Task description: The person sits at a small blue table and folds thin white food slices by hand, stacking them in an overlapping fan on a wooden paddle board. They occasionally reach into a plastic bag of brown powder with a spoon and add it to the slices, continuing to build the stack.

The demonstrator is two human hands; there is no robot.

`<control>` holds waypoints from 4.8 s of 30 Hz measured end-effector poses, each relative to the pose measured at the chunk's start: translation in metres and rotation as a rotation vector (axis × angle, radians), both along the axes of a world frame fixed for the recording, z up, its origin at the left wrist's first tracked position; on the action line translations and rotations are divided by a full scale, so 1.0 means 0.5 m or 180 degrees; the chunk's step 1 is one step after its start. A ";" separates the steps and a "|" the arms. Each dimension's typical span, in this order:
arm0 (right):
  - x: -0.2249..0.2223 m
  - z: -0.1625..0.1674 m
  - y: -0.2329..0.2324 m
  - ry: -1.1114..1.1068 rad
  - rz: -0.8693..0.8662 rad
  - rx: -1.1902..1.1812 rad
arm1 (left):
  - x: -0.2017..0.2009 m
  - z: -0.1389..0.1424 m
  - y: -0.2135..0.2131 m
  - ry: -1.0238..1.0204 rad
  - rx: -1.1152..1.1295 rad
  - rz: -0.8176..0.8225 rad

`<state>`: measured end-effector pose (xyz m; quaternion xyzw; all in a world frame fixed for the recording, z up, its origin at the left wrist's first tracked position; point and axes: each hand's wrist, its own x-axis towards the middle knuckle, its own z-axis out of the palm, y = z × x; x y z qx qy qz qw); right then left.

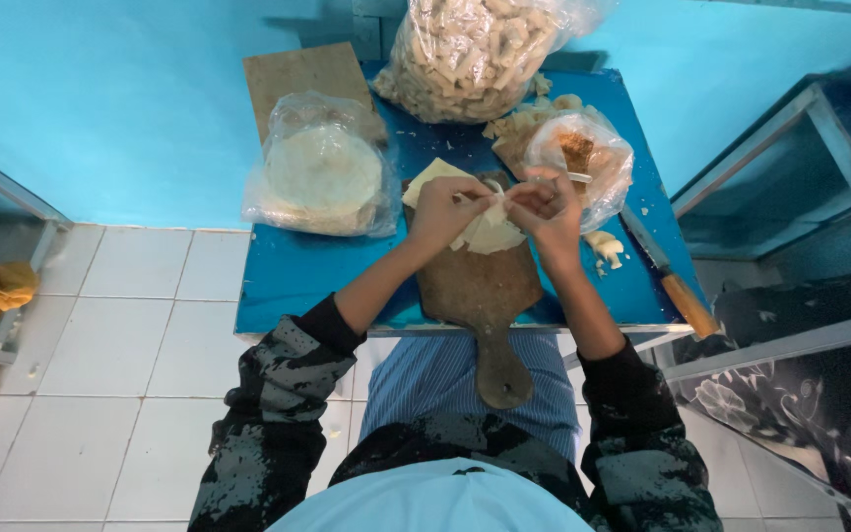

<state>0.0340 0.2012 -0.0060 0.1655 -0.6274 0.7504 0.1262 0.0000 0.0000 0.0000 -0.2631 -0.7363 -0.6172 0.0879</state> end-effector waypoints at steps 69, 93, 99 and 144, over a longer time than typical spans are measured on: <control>0.165 0.041 0.147 -0.0340 0.0195 0.0668 | 0.130 0.014 0.059 0.0585 -0.0913 -0.0233; 0.258 0.324 0.156 0.0200 0.1204 0.2502 | 0.234 0.261 0.049 0.0670 -0.1934 -0.1237; 0.226 0.240 0.177 0.0045 0.0565 0.2105 | 0.197 0.222 0.049 0.0813 -0.1820 -0.0493; 0.183 0.168 0.127 0.0283 0.0697 0.0587 | 0.106 0.109 0.080 -0.0417 -0.0765 -0.1382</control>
